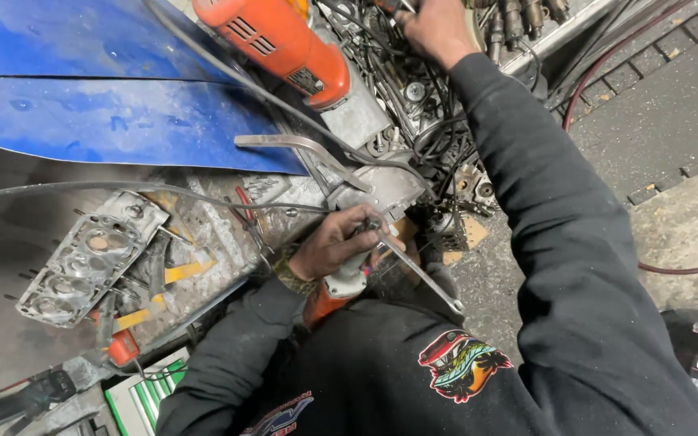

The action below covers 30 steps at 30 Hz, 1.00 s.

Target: Cleaning an engine cylinder head using a rotary tool with a wire brush attachment.

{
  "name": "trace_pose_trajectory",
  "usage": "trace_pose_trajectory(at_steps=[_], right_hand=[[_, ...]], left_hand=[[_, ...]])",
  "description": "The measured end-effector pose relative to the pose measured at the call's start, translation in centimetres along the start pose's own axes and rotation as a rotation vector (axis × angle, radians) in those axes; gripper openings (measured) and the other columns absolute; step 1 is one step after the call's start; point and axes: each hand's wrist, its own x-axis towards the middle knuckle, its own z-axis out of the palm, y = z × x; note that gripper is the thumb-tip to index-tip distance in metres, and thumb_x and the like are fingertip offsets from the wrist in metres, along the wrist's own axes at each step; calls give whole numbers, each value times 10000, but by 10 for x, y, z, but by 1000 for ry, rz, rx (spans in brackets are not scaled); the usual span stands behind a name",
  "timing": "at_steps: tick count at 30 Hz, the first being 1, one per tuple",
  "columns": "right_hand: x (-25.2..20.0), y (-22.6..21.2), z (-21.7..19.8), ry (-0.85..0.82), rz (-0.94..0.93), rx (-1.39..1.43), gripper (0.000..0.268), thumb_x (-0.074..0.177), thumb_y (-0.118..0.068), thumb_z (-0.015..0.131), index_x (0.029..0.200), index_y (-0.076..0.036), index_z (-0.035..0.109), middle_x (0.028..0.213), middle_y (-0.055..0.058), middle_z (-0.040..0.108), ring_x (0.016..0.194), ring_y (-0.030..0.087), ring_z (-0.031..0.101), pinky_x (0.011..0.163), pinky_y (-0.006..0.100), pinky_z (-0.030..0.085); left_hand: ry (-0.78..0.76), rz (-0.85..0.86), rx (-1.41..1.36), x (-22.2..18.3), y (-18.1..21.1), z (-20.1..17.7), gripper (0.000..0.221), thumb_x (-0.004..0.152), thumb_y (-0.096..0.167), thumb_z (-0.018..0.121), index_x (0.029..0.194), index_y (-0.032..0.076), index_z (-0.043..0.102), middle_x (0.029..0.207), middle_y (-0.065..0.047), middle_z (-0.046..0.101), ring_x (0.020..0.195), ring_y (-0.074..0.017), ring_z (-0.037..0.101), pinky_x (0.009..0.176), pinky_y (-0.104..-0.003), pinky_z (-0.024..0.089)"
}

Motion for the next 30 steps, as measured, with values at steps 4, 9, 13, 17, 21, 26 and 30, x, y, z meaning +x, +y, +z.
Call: trace_pose_trajectory(at_steps=[4,9,13,17,21,26,30], right_hand=[[31,-17,44,-227,30,-46,483,901,-428,886,1046,2,722,1016,281,704,964,441,684,863,493,531],[31,-44,59,-25,215,-8,552,697,-377,959,980,16,694,1083,270,690,1009,456,662,813,505,537],[36,-22,73,5,252,-15,433,741,-262,900,997,14,687,1114,266,680,1017,451,656,824,497,544],[33,-10,67,58,-43,5,467,753,-252,938,999,46,676,1065,282,686,1003,464,660,846,507,546],[20,-10,67,-10,-44,6,499,796,-303,937,1069,22,675,1080,296,673,993,488,649,832,533,528],[25,15,82,19,-60,-35,609,748,-327,966,1080,56,627,1077,329,642,948,522,629,777,546,522],[29,24,78,117,-230,-106,485,789,-225,931,1071,39,638,1041,293,669,944,505,637,818,571,523]], left_hand=[[-81,6,-25,6,6,6,305,1048,268,622,1208,14,571,1150,-148,729,784,-124,667,697,-277,527],[-25,38,-52,-14,9,1,291,1060,249,637,1209,6,578,1124,-149,720,797,-133,665,734,-301,541],[58,64,-89,-31,2,-4,296,1034,240,649,1197,-2,597,1047,-120,701,768,-126,648,678,-296,520],[54,81,-10,-40,-15,-11,283,1070,244,645,1207,-2,607,879,-130,689,741,-126,645,687,-294,515],[56,78,-57,-46,-13,-5,265,1062,242,638,1191,17,583,1013,-166,709,752,-128,651,693,-291,526],[84,99,-66,-57,-12,-3,245,1041,226,630,1182,33,578,1183,-216,736,766,-123,669,689,-285,531],[34,141,-43,-65,-16,1,236,1042,212,624,1193,37,580,1186,-209,734,780,-130,684,680,-295,550]])
